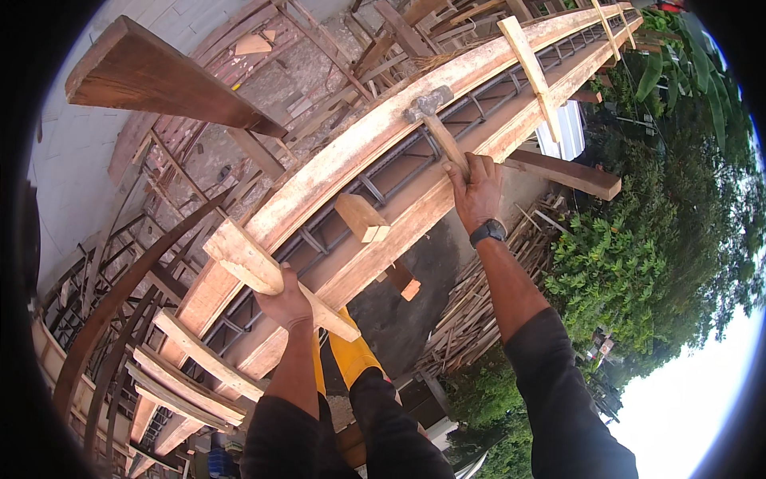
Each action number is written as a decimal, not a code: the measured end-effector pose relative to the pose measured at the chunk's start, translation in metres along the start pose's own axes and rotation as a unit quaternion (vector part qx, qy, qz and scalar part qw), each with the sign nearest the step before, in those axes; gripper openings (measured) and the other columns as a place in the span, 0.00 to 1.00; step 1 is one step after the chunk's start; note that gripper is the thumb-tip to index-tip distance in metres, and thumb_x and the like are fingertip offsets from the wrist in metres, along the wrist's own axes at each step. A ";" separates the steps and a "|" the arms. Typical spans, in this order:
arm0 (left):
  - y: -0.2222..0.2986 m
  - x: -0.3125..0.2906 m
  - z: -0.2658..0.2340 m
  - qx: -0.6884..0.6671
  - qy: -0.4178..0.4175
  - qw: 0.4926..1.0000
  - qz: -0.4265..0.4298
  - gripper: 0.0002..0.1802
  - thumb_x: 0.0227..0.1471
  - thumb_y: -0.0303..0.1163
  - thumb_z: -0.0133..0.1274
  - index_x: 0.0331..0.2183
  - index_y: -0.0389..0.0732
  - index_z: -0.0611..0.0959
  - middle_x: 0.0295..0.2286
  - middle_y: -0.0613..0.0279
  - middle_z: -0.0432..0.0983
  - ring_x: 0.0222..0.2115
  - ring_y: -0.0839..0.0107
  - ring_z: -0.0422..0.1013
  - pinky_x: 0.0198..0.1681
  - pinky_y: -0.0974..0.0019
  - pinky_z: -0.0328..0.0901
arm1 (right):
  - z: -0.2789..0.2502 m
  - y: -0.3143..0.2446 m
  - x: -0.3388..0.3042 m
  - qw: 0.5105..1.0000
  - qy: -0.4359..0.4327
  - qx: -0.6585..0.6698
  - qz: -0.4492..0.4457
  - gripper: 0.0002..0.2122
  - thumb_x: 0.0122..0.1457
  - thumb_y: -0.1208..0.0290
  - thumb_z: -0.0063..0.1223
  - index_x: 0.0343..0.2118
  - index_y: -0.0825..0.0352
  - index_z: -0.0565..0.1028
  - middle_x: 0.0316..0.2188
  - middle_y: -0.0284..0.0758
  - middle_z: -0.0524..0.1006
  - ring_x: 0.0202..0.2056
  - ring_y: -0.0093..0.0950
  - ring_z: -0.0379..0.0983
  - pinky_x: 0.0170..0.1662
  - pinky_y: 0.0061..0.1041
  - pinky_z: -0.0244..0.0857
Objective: The person hammers nails into wooden planks to assemble formwork around a rebar-reinforced concrete structure at a construction site.
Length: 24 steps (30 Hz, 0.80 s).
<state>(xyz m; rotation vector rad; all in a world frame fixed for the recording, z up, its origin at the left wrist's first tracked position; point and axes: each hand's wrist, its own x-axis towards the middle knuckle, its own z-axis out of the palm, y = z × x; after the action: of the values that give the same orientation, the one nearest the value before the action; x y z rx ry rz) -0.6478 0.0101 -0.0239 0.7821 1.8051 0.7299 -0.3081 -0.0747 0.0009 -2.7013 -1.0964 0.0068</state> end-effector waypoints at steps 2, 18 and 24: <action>0.002 0.000 -0.002 0.018 0.010 1.000 -0.003 0.27 0.50 0.32 0.65 0.48 0.27 0.76 0.43 0.53 0.78 0.42 0.64 0.75 0.51 0.61 0.67 | 0.006 -0.004 0.003 1.000 -0.009 -0.020 -0.006 0.22 0.59 0.52 0.63 0.50 0.62 0.80 0.43 0.40 0.73 0.47 0.42 0.68 0.54 0.42 0.61; -0.006 0.004 -0.002 -0.038 -0.010 0.999 -0.011 0.29 0.47 0.27 0.68 0.49 0.30 0.73 0.39 0.57 0.78 0.37 0.72 0.75 0.45 0.68 0.70 | -0.006 -0.160 -0.040 0.929 -0.368 -0.001 0.031 0.28 0.57 0.50 0.61 0.50 0.70 0.73 0.43 0.50 0.77 0.46 0.48 0.73 0.50 0.42 0.70; -0.011 0.008 -0.004 -0.032 0.000 0.999 0.005 0.26 0.49 0.28 0.66 0.47 0.29 0.75 0.38 0.58 0.78 0.37 0.71 0.74 0.45 0.68 0.68 | -0.003 -0.169 -0.095 0.940 -0.322 0.106 -0.029 0.32 0.54 0.62 0.60 0.59 0.73 0.65 0.49 0.50 0.72 0.51 0.50 0.68 0.55 0.46 0.63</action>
<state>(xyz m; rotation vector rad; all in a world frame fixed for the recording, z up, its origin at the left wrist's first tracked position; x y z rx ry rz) -0.6554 0.0090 -0.0350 0.7492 1.7709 0.7895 -0.4930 -0.0233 0.0312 -2.5137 -1.2349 0.9993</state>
